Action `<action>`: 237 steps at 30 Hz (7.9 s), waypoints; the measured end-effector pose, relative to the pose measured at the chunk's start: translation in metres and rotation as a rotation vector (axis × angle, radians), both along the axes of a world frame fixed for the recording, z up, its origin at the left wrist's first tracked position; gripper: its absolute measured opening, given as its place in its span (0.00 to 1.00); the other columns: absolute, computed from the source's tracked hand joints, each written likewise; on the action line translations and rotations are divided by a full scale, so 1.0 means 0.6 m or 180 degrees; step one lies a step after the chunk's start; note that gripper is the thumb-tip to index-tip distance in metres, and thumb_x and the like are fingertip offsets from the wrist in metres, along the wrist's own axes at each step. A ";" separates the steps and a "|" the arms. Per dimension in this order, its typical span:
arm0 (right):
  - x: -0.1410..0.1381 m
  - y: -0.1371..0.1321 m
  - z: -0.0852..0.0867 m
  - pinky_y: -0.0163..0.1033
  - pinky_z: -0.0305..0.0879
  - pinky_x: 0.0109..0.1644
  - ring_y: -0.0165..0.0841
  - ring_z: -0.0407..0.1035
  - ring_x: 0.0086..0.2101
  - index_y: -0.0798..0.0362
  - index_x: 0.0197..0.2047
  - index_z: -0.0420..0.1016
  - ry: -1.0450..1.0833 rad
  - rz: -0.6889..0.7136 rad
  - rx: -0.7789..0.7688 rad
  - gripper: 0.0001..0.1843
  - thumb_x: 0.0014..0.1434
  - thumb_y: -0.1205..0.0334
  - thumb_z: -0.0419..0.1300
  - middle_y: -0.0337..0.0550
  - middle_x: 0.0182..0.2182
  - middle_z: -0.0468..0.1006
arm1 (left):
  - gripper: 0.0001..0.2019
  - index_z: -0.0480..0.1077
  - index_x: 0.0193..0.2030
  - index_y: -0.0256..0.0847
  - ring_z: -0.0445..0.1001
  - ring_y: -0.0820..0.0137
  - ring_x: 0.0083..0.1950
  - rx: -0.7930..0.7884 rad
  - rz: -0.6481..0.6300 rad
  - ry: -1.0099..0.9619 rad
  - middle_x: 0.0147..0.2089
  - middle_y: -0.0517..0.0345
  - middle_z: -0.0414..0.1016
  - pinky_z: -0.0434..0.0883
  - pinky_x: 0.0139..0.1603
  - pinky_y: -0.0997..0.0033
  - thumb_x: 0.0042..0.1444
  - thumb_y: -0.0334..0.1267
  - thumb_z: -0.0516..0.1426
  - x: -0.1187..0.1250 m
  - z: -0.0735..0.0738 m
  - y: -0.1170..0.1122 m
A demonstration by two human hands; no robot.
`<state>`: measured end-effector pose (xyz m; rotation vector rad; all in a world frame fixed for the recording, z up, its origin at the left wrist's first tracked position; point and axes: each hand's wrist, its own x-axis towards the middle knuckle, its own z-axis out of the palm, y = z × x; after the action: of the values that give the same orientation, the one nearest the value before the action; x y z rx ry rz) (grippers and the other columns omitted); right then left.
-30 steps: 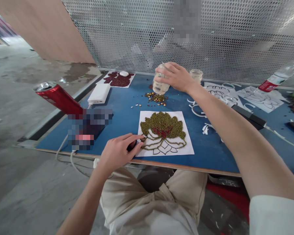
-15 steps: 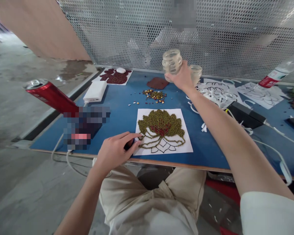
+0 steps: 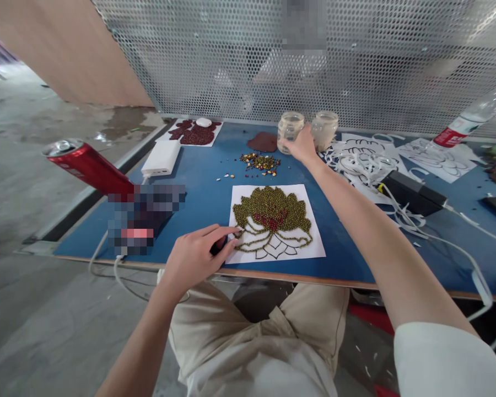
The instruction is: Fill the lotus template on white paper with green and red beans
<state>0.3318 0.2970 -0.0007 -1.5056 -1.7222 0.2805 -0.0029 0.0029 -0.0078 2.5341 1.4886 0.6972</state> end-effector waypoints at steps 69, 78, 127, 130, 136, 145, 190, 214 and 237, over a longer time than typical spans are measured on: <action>0.101 -0.248 0.007 0.56 0.73 0.51 0.48 0.80 0.42 0.45 0.42 0.85 -0.1280 0.1176 -0.0576 0.12 0.69 0.53 0.59 0.49 0.43 0.88 | 0.10 0.82 0.48 0.45 0.80 0.70 0.35 -0.0562 0.0084 -0.0454 0.39 0.58 0.87 0.72 0.38 0.67 0.72 0.44 0.59 0.002 0.030 0.015; 0.111 -0.241 0.009 0.56 0.73 0.53 0.47 0.79 0.42 0.44 0.45 0.84 -0.1299 0.1360 -0.0372 0.13 0.70 0.50 0.59 0.48 0.43 0.87 | 0.12 0.83 0.43 0.45 0.78 0.63 0.36 -0.0633 0.0001 0.0546 0.42 0.52 0.86 0.68 0.39 0.62 0.70 0.44 0.57 0.065 0.145 0.161; 0.091 -0.234 0.003 0.50 0.68 0.54 0.46 0.76 0.46 0.47 0.48 0.84 -0.1531 0.2075 -0.0294 0.18 0.76 0.49 0.54 0.51 0.45 0.84 | 0.19 0.80 0.44 0.40 0.72 0.67 0.37 -0.1326 -0.0808 0.0710 0.40 0.51 0.82 0.66 0.42 0.63 0.70 0.50 0.53 0.053 0.083 0.312; 0.093 -0.232 0.002 0.50 0.68 0.55 0.45 0.76 0.46 0.47 0.47 0.84 -0.1440 0.2129 -0.0375 0.18 0.75 0.47 0.56 0.50 0.46 0.84 | 0.19 0.81 0.45 0.40 0.73 0.66 0.38 -0.1318 -0.0827 0.0696 0.41 0.51 0.82 0.66 0.42 0.63 0.70 0.50 0.53 0.054 0.082 0.312; 0.088 -0.233 -0.003 0.52 0.67 0.53 0.46 0.73 0.45 0.47 0.43 0.79 -0.1394 0.2100 -0.0477 0.15 0.75 0.50 0.55 0.51 0.43 0.81 | 0.19 0.81 0.49 0.39 0.76 0.64 0.41 -0.1407 -0.0834 0.0661 0.44 0.49 0.84 0.67 0.45 0.63 0.70 0.50 0.54 0.053 0.080 0.313; 0.101 -0.231 -0.011 0.53 0.68 0.52 0.46 0.73 0.44 0.46 0.45 0.74 -0.1230 0.1891 -0.0605 0.11 0.75 0.51 0.55 0.50 0.45 0.80 | 0.20 0.81 0.51 0.38 0.78 0.62 0.44 -0.1455 -0.0698 0.0821 0.48 0.45 0.85 0.70 0.48 0.61 0.71 0.49 0.52 0.056 0.081 0.315; 0.085 -0.260 0.031 0.51 0.65 0.51 0.46 0.73 0.42 0.46 0.40 0.77 -0.1477 0.1623 -0.0192 0.09 0.70 0.53 0.59 0.48 0.39 0.81 | 0.14 0.79 0.43 0.42 0.80 0.61 0.47 -0.1203 -0.0511 0.0920 0.50 0.46 0.87 0.70 0.49 0.62 0.65 0.43 0.53 0.050 0.077 0.327; -0.035 -0.375 0.050 0.50 0.62 0.47 0.41 0.71 0.36 0.44 0.37 0.78 -0.1684 0.2842 -0.0243 0.09 0.72 0.57 0.60 0.41 0.32 0.81 | 0.14 0.80 0.32 0.45 0.73 0.61 0.37 -0.1561 -0.0220 0.1074 0.32 0.52 0.80 0.64 0.40 0.59 0.58 0.51 0.60 0.049 0.086 0.316; -0.010 -0.363 0.063 0.42 0.57 0.45 0.32 0.64 0.33 0.50 0.36 0.71 -0.1619 0.2988 0.0123 0.06 0.67 0.66 0.61 0.36 0.31 0.75 | 0.23 0.82 0.33 0.42 0.68 0.67 0.32 -0.1775 -0.0483 0.0428 0.33 0.52 0.80 0.61 0.38 0.62 0.64 0.58 0.56 0.086 0.095 0.294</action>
<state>0.3256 0.0793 0.0370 -0.6563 -2.7513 0.3463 0.0487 0.1791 0.0492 2.2507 1.2788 0.0676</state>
